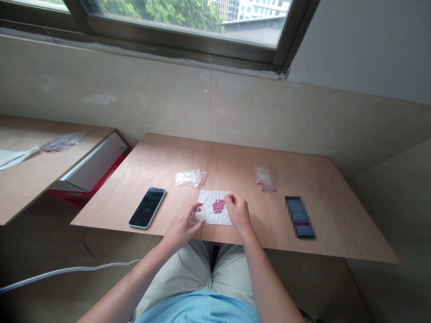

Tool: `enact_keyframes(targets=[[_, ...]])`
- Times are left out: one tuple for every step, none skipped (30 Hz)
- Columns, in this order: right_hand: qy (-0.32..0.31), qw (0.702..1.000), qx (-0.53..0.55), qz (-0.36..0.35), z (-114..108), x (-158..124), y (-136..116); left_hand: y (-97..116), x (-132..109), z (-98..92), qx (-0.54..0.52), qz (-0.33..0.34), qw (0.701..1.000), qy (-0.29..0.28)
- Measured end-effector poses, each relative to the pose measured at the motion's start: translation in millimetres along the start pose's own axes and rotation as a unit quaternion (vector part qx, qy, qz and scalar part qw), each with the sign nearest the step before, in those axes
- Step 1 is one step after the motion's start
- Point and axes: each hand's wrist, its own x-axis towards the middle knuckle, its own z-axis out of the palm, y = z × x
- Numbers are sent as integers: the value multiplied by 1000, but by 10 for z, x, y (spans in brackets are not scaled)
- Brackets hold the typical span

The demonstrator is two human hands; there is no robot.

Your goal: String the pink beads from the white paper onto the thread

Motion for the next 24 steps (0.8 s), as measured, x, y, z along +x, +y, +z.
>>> enact_keyframes(targets=[[-38, 999, 9, -14, 30, -41, -70, 2, 0, 2, -1, 0, 1000, 1], [-75, 997, 6, -32, 55, -72, -126, 4, -1, 1, -2, 1, 1000, 2], [-101, 994, -5, -48, 71, -91, -163, 7, -1, -1, -4, 1, 1000, 3], [-107, 992, -22, -57, 76, -95, -173, 9, -2, -5, -5, 1, 1000, 3], [-95, 993, -45, -58, 69, -85, -156, 10, -3, -11, -5, 1, 1000, 3], [-71, 993, -73, -53, 51, -62, -114, 10, -4, -17, -6, 0, 1000, 2], [-45, 993, -104, -45, 27, -31, -51, 8, -4, -22, -6, 1, 1000, 2], [-24, 989, -139, -39, 0, 3, 25, 5, -4, -26, -5, 1, 1000, 3], [-12, 984, -174, -37, -26, 35, 104, 1, -3, -28, -4, 0, 1000, 4], [-9, 978, -204, -37, -48, 63, 179, -3, -2, -28, -2, 0, 1000, 5], [-14, 973, -227, -39, -63, 83, 242, -6, -1, -26, -1, -1, 1000, 7], [-21, 969, -244, -40, -69, 96, 290, -10, 0, -23, 0, -2, 1000, 8], [-27, 965, -256, -43, -68, 102, 321, -12, 1, -19, 0, -1, 1000, 9], [-32, 963, -264, -46, -61, 104, 337, -14, 1, -16, 0, 1, 1000, 9], [-34, 961, -269, -49, -50, 104, 339, -15, 1, -14, 0, 3, 1000, 8], [-34, 960, -272, -52, -38, 105, 333, -16, 0, -14, 0, 5, 1000, 8], [-32, 960, -272, -56, -26, 109, 323, -17, 0, -15, 0, 6, 1000, 7], [-33, 960, -270, -61, -17, 116, 311, -18, 0, -16, 1, 6, 1000, 7], [-38, 960, -268, -66, -12, 128, 301, -20, 0, -19, 2, 5, 1000, 7], [-46, 960, -267, -73, -11, 144, 295, -22, 1, -21, 3, 3, 1000, 7], [-57, 959, -266, -80, -14, 163, 293, -24, 2, -23, 4, 2, 1000, 7], [-69, 957, -268, -87, -20, 182, 296, -28, 4, -25, 4, 2, 1000, 7], [-81, 955, -271, -93, -27, 202, 302, -31, 6, -26, 4, 2, 1000, 6], [-89, 953, -274, -96, -36, 220, 310, -34, 8, -26, 4, 3, 1000, 5]])
